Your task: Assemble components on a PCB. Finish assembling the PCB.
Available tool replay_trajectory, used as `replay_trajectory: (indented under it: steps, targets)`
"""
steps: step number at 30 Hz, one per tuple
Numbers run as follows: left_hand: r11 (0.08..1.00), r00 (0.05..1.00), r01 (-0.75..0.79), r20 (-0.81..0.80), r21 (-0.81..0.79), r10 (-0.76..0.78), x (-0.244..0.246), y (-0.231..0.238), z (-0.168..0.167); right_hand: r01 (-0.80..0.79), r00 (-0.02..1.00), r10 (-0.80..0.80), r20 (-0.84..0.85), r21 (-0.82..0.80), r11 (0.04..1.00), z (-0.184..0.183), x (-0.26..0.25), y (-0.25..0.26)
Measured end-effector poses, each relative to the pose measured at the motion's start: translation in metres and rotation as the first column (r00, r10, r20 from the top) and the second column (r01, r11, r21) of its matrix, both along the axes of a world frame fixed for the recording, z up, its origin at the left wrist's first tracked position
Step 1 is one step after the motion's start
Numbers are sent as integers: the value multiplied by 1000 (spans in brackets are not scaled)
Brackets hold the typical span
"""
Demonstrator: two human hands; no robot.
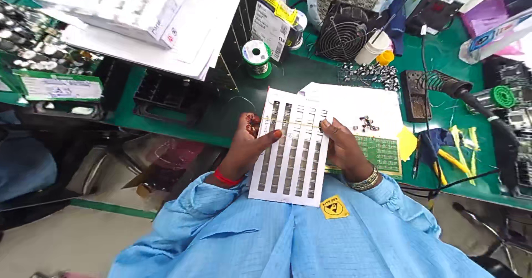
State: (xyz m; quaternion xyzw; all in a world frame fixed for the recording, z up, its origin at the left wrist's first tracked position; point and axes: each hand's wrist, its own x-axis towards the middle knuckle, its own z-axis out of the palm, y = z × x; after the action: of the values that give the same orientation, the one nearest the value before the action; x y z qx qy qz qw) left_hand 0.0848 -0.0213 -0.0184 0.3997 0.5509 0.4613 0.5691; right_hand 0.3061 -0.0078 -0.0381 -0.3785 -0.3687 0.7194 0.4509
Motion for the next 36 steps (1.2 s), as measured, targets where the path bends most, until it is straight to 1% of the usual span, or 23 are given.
replay_trajectory:
  steps: [1,3,4,6,8,9,12,14,16,20,23,26,28,33,36]
  targets:
    - [1000,1000,9,-6,18,-9,0,-1,-1,19,1000,-19,1,-15,1000,1,-2,0]
    - [994,997,75,3,82,-76,-1,0,-5,48,999,-48,20,-21,999,1,-5,0]
    - [988,993,112,9,110,-114,-2,0,-5,75,995,-74,64,-17,997,1,-7,0]
    - [971,982,187,-10,146,-188,-2,-1,-9,151,968,-150,201,10,988,3,-11,-1]
    - [963,975,222,-26,153,-221,1,-5,-12,222,920,-222,322,38,974,5,-17,-5]
    - [960,973,232,-15,159,-232,3,-8,-13,250,903,-255,345,60,966,6,-18,-7]
    - [953,966,246,39,177,-257,6,-18,-13,321,890,-345,300,125,939,5,-21,-13]
    - [948,962,242,74,205,-261,8,-22,-14,360,888,-381,259,125,924,5,-23,-13]
    - [951,967,225,68,213,-244,10,-21,-15,367,890,-382,247,109,924,5,-23,-11]
    - [964,985,164,11,208,-170,14,-5,-11,284,935,-294,198,79,956,9,-18,-10]
    - [961,990,138,-17,238,-138,17,8,-8,213,956,-236,175,140,967,7,-14,-18]
    - [941,984,171,1,291,-179,19,4,-9,160,956,-216,201,261,952,0,-6,-31]
    - [933,980,190,5,304,-201,20,-2,-11,128,956,-201,212,313,941,-5,1,-42]
    - [940,974,195,61,280,-220,20,-22,-20,0,955,-96,282,321,947,-4,14,-65]
    - [937,973,195,65,290,-223,20,-20,-18,-45,955,-56,292,328,943,-2,18,-67]
